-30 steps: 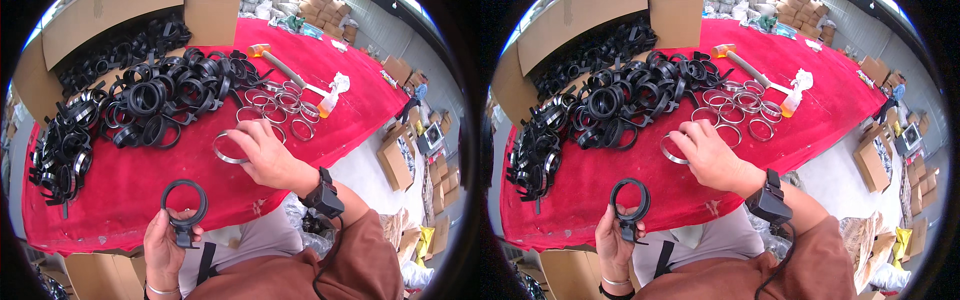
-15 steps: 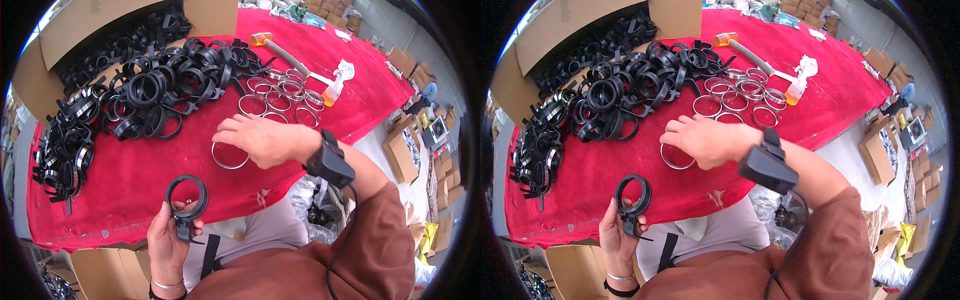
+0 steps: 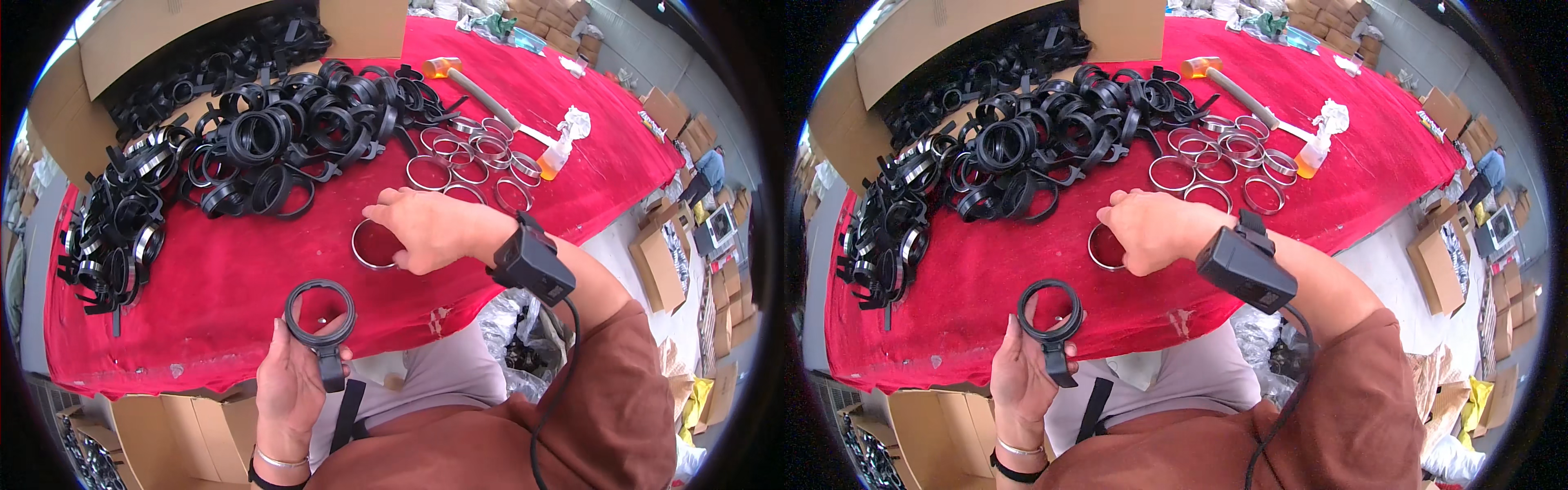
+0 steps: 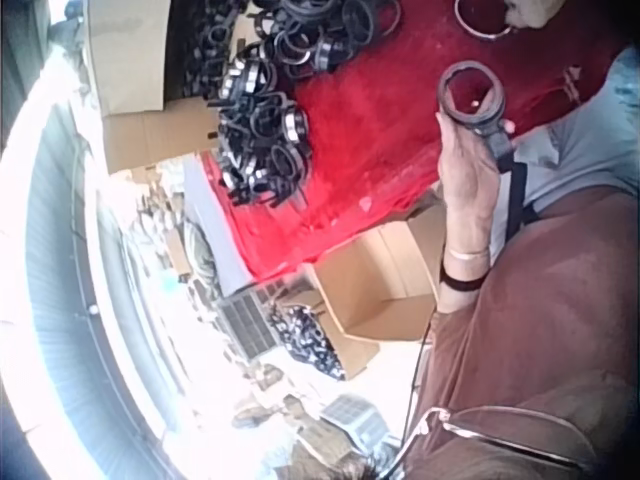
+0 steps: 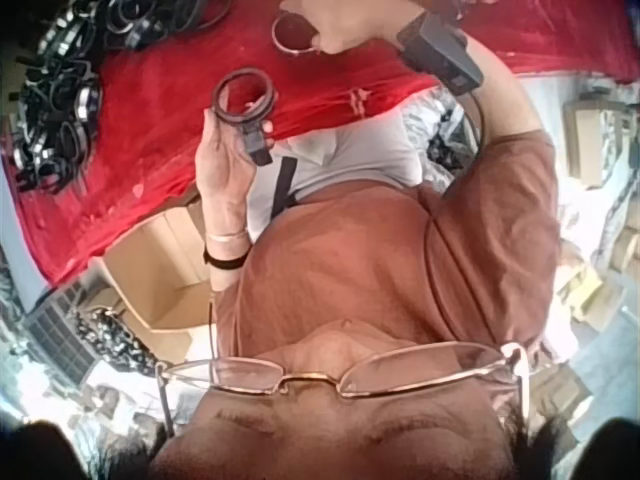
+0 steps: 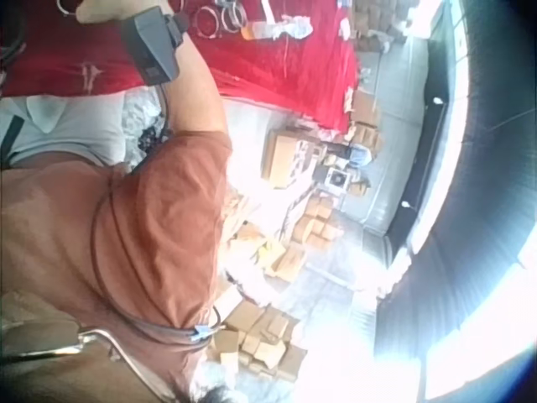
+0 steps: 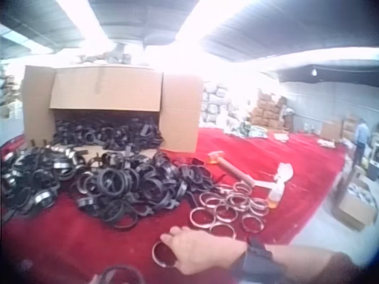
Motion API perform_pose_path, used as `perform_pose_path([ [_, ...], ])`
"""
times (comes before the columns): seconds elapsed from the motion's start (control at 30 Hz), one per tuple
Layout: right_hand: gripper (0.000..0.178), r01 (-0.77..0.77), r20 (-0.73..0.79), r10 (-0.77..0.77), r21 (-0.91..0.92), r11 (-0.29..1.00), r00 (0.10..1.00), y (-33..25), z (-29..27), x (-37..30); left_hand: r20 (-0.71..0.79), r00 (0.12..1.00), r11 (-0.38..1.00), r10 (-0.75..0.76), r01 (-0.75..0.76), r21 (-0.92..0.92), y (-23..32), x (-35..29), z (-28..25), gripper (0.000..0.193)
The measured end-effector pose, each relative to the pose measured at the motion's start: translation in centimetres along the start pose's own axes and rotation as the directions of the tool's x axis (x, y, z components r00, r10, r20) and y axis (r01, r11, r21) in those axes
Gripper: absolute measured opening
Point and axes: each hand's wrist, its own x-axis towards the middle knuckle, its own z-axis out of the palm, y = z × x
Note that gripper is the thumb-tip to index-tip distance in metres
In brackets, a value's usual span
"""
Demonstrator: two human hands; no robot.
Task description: Assembling black plastic circular brackets with silver metal rings.
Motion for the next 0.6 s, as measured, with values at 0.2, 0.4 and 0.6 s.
perform_pose_path([
  [0.2, 0.057, -0.143, -0.067, 0.133, -0.172, 0.975, 0.989, -1.6, 1.0, 1.1, 0.047, 0.996, 0.993, 0.072, -0.076, 0.089, -0.1, -0.2, -0.6, 0.046],
  [0.4, 0.058, -0.082, -0.183, 0.085, 0.024, 0.996, 0.979, -3.1, 0.4, 0.4, -0.063, 0.984, 0.963, 0.166, -0.148, 0.226, -0.2, -0.4, -0.1, 0.052],
  [0.6, 0.068, 0.348, -0.396, -0.147, 0.504, 0.79, 0.906, -7.6, 0.9, -1.9, -0.006, 0.948, 0.885, 0.317, -0.294, 0.361, -0.6, -0.4, 1.5, 0.054],
])
